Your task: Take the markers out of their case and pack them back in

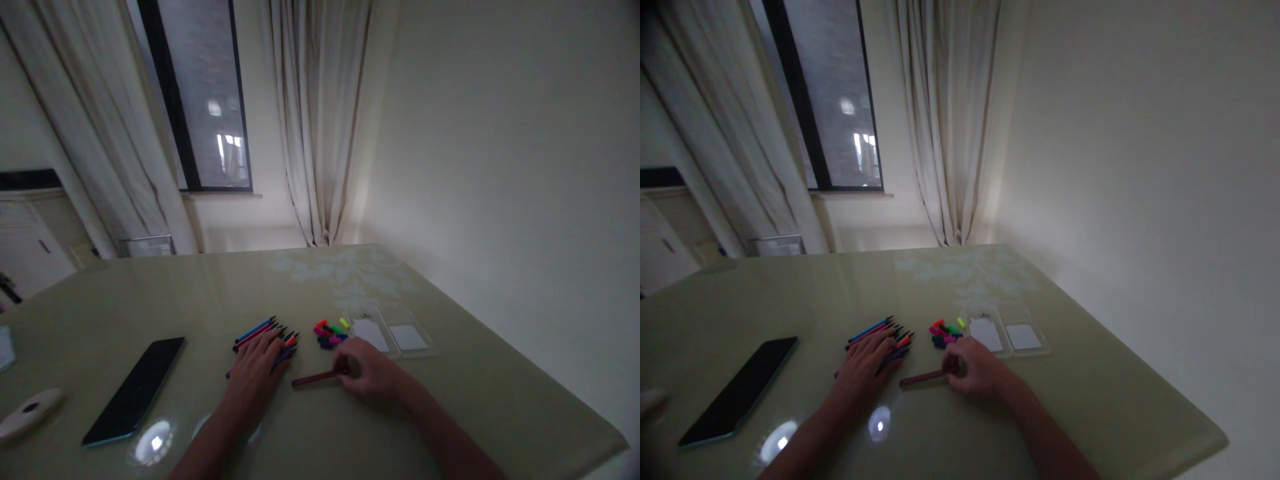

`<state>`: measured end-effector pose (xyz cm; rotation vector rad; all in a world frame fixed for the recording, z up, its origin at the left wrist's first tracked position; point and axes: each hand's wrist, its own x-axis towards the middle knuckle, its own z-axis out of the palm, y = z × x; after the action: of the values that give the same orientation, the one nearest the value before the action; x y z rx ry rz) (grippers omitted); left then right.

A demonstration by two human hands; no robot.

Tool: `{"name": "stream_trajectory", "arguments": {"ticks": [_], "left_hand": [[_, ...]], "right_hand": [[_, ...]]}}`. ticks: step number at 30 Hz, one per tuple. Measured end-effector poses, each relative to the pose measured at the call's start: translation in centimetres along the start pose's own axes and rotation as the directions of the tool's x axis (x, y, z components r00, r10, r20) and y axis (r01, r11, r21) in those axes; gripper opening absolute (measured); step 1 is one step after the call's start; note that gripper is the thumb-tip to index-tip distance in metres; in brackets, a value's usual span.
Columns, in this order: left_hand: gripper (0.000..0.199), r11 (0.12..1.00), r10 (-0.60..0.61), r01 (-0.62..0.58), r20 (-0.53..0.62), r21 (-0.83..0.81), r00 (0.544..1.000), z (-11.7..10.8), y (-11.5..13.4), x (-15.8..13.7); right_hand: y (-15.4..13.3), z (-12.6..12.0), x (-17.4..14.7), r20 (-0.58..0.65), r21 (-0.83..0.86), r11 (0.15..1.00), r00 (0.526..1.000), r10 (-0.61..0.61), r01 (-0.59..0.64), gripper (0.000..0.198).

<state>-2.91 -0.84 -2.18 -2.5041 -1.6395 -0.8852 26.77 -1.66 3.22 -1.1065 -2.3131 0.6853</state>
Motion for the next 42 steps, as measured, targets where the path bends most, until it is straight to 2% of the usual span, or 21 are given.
{"name": "stream_trajectory", "arguments": {"ticks": [4,8,13,19,22,28,32,36,42], "left_hand": [[0.015,1.000,0.004,-0.004,-0.037,-0.018,0.999,0.0,0.2,-0.2],[0.010,1.000,-0.012,0.012,-0.025,-0.017,1.000,-0.3,0.5,-0.2],[0.008,0.999,-0.027,0.027,-0.011,-0.035,1.000,-0.6,0.8,-0.4],[0.009,0.992,-0.086,0.086,0.005,-0.093,0.996,-0.8,1.2,-0.3],[0.015,0.980,-0.172,0.170,-0.009,-0.103,0.985,-1.4,0.8,0.0],[0.023,0.957,-0.290,0.290,0.023,0.031,0.957,-3.1,-0.4,0.3],[0.026,0.934,-0.354,0.353,0.024,0.051,0.935,-3.8,-1.2,0.4],[0.028,0.938,-0.346,0.345,0.018,0.016,0.938,-4.2,-2.0,0.4],[0.030,0.945,-0.326,0.326,0.009,0.006,0.945,-4.8,-3.3,0.3]], "right_hand": [[0.0,-0.3,1.2,0.038,-0.148,0.985,0.996,-0.080,0.085,0.015],[0.1,-0.1,4.4,-0.102,-0.279,0.959,0.994,0.028,-0.056,0.012],[0.7,1.9,7.1,-0.188,-0.371,0.909,0.974,0.126,-0.189,0.018],[1.2,3.4,6.9,-0.254,-0.336,0.912,0.955,0.151,-0.234,0.018],[1.1,3.3,6.8,-0.277,-0.320,0.911,0.946,0.171,-0.259,0.015],[1.1,3.0,6.6,-0.307,-0.264,0.919,0.929,0.208,-0.293,0.015],[1.5,3.1,6.2,-0.352,-0.189,0.950,0.920,0.170,-0.248,0.015],[1.5,2.9,5.7,-0.381,-0.115,0.978,0.917,0.120,-0.176,0.015],[0.5,3.0,5.2,-0.310,-0.046,0.996,0.949,0.058,-0.076,0.012]]}}
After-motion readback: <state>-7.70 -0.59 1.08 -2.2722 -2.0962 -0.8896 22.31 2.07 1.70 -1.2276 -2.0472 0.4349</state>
